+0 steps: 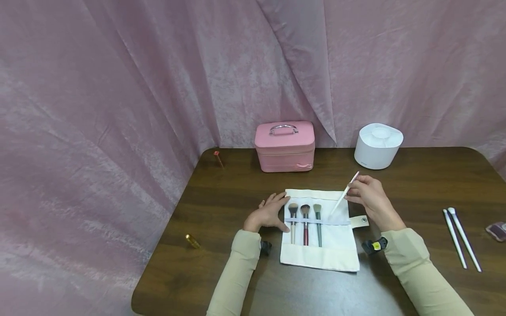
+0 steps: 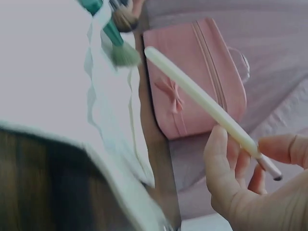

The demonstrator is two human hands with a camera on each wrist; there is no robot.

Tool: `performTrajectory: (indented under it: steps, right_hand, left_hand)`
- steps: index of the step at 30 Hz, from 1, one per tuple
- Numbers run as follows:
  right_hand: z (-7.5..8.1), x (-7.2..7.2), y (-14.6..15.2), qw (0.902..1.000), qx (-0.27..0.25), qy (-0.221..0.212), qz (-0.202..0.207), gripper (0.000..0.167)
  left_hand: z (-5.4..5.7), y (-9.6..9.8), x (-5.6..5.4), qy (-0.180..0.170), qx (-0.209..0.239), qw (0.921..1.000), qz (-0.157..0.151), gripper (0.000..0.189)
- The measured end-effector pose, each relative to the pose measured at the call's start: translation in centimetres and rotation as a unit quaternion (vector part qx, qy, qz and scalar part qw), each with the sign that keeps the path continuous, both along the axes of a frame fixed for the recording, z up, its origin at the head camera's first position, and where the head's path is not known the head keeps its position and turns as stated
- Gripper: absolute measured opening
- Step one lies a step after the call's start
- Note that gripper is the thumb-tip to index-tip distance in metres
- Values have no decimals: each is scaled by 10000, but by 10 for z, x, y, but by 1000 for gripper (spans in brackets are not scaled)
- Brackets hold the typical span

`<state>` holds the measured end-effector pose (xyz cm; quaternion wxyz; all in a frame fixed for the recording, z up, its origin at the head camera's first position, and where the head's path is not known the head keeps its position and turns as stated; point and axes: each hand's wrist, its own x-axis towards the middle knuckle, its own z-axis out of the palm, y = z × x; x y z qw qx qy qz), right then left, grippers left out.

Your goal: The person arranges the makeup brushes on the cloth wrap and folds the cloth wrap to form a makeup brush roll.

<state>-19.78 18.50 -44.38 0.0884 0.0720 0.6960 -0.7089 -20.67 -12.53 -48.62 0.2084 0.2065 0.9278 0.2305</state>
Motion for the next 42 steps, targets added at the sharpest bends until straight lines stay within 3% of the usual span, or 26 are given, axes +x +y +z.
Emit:
performTrajectory:
  steps: [9,17,25,36,42]
  right_hand:
    - [-8,-2,-26,9989,456,92,-47,41]
    - [-16,-5,-32,9981,548,151,252,36]
    - [-21,-6,-36,9946,814,-160,615,41]
    - [-27,-4,-41,9847,1249,-405,1143,34]
    - [-26,-1,-44,9804,1547,-438,1140,26]
  left_hand:
    - [1,1,0,31,-56,10000,-22,105]
    - [0,1,0,7,-63,10000,23,103]
    - [0,1,0,-36,-29,10000,59,103]
    - [-1,1,1,-22,-23,10000,61,103]
    - [0,0,1,-45,40,10000,70,103]
